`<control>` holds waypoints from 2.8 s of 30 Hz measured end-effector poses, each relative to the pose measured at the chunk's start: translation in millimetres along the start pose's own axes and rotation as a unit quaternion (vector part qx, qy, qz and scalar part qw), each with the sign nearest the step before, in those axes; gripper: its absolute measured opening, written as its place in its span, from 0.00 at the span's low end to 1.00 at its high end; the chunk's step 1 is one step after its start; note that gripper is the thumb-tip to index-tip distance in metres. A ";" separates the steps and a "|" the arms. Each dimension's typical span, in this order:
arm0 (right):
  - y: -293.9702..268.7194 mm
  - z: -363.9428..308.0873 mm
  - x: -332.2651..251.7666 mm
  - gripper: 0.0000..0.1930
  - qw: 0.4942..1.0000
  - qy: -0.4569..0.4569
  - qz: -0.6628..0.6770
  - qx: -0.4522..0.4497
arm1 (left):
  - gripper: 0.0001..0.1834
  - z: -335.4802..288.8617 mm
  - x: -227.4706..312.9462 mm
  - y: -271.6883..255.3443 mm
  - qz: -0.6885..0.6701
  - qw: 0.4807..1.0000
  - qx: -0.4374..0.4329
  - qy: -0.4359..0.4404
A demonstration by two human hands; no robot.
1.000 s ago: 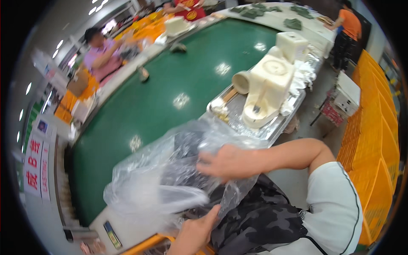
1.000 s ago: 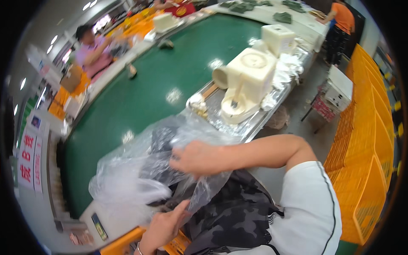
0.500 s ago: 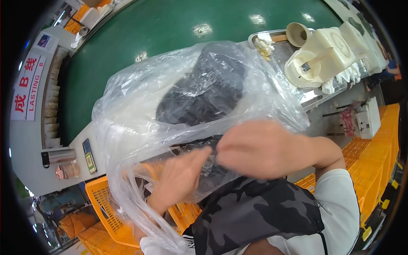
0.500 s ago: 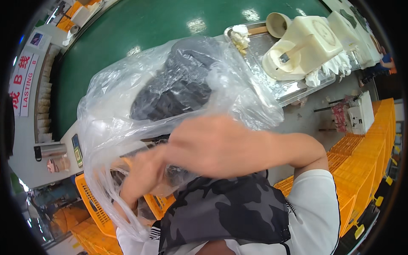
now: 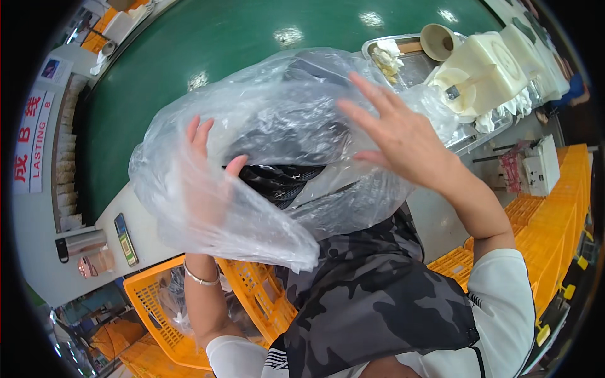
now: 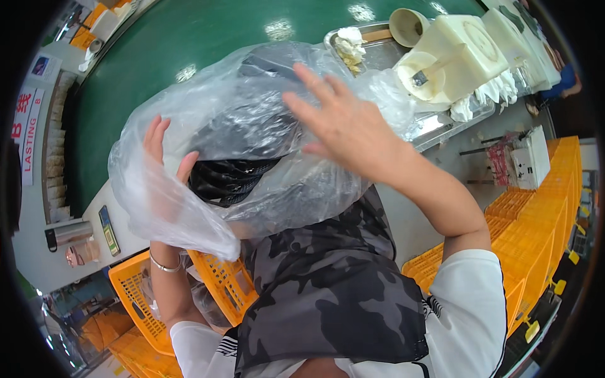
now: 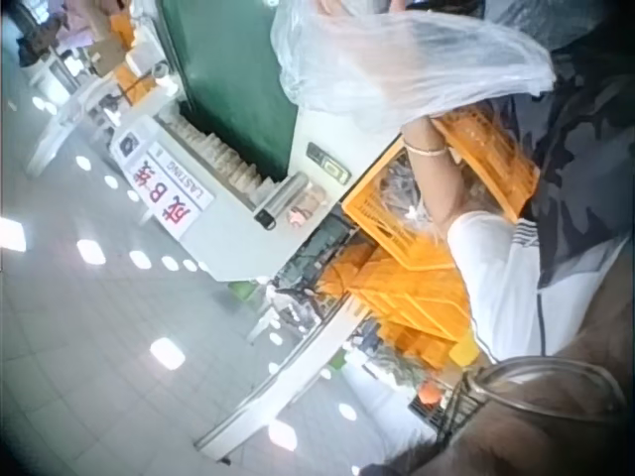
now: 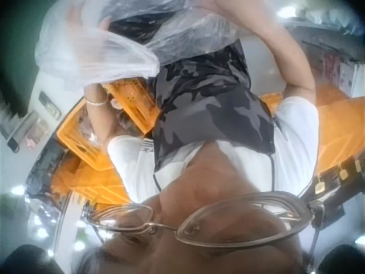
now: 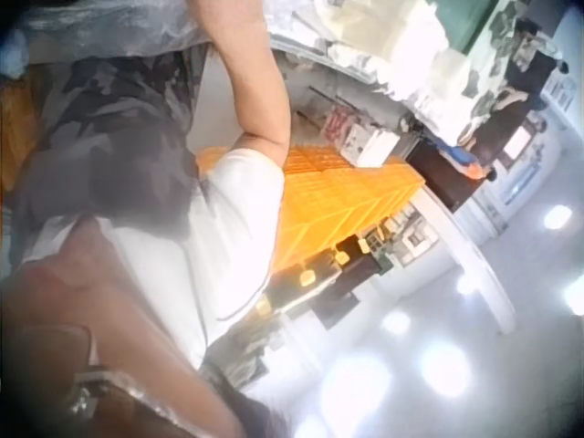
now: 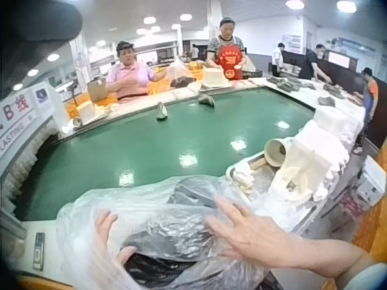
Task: The person unpacks black slipper uppers from a plastic bag and applies a white adhesive to the inner sole area using a brush. They handle the slippers one at a time, dip the brush into a container of glue, and coat the interior surface before placing the slipper on the table.
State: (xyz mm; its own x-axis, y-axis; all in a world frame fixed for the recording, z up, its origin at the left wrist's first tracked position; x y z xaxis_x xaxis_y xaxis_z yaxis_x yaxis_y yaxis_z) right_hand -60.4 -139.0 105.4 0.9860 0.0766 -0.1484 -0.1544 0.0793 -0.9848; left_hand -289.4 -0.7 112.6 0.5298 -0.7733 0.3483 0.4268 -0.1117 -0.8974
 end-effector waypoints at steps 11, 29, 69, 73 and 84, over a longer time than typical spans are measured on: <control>19.1 36.3 13.9 0.08 0.977 -0.015 0.154 0.149 | 0.30 -36.2 -76.1 -30.2 -0.509 0.848 -0.062 -0.133; -83.7 -0.8 -43.1 0.08 0.916 -0.284 0.207 0.193 | 0.45 -52.1 -2.8 -39.1 -0.332 0.940 -0.081 -0.013; 13.2 -11.4 -16.2 0.14 0.970 -0.088 0.038 -0.223 | 0.33 -2.0 5.5 -66.4 -0.369 0.919 0.127 0.054; 4.8 0.6 -13.7 0.13 0.973 -0.052 0.118 -0.191 | 0.37 -9.9 -4.3 -66.8 -0.372 0.920 0.115 0.042; 23.0 61.2 -9.1 0.30 0.969 -0.010 0.246 -0.023 | 0.38 -23.3 14.5 -64.4 -0.355 0.930 0.089 0.025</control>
State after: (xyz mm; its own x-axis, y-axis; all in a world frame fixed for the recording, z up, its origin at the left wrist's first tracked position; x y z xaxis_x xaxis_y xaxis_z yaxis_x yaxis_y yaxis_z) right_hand -76.8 -77.1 89.7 0.7928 0.1126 -0.5990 -0.6012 -0.0165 -0.7989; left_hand -326.2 -19.3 169.2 0.0350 -0.5719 0.8196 0.7736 -0.5036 -0.3845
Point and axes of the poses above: each hand's wrist, its own z-axis towards the middle knuckle, its own y-axis out of the palm, x = y × z, the point moved 3 cm from there along z, towards the middle knuckle, and after that the axes turned 9 degrees about -x, right-handed, at the moved point
